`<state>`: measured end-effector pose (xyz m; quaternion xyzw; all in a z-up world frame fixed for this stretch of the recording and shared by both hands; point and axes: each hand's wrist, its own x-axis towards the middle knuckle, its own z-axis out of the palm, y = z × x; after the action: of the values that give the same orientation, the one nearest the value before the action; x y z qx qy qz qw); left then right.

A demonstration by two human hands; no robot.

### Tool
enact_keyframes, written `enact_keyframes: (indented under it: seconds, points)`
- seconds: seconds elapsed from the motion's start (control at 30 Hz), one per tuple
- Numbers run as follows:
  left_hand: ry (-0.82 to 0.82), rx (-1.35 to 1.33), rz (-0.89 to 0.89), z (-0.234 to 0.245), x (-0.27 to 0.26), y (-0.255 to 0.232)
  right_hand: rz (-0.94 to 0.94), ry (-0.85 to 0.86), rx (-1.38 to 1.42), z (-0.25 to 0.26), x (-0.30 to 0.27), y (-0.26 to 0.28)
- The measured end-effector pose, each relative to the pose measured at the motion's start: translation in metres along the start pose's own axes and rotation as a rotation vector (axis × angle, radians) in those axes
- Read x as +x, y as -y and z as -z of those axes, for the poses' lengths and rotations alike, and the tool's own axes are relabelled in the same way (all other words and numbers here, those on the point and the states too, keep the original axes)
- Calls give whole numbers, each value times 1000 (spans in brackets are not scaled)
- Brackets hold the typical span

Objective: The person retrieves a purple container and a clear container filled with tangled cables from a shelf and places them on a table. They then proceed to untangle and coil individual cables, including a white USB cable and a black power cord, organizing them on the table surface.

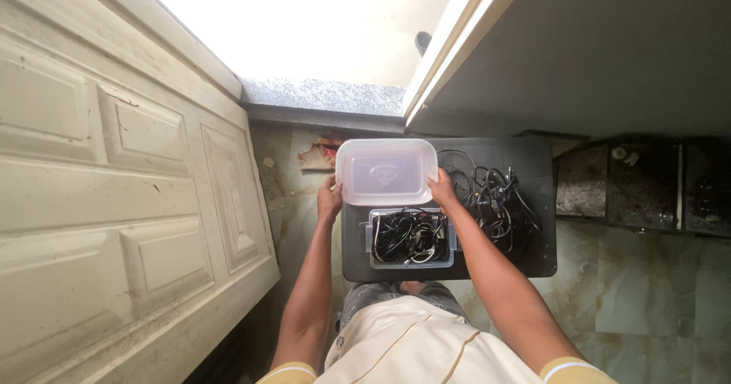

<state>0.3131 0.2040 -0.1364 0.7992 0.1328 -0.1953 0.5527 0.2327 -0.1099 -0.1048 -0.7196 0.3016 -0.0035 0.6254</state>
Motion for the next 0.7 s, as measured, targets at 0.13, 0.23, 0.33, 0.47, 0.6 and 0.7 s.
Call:
enact_keyframes:
  seconds: [0.13,0.23,0.33,0.47,0.6,0.7]
  points:
    - [11,-42,22,-8,-7,14,-133,4,-194,1,3,-5]
    - [22,-57,32,-10,-9,18,-195,9,-252,4,4,-9]
    - [41,-35,62,-10,-5,18,-214,40,-238,7,6,-12]
    - [81,-171,13,-9,-6,19,-213,71,-110,15,15,-13]
    - [58,-124,63,-5,-12,22,-412,117,-39,34,23,-7]
    - [44,-124,43,-2,-18,25,-344,68,136,48,35,0]
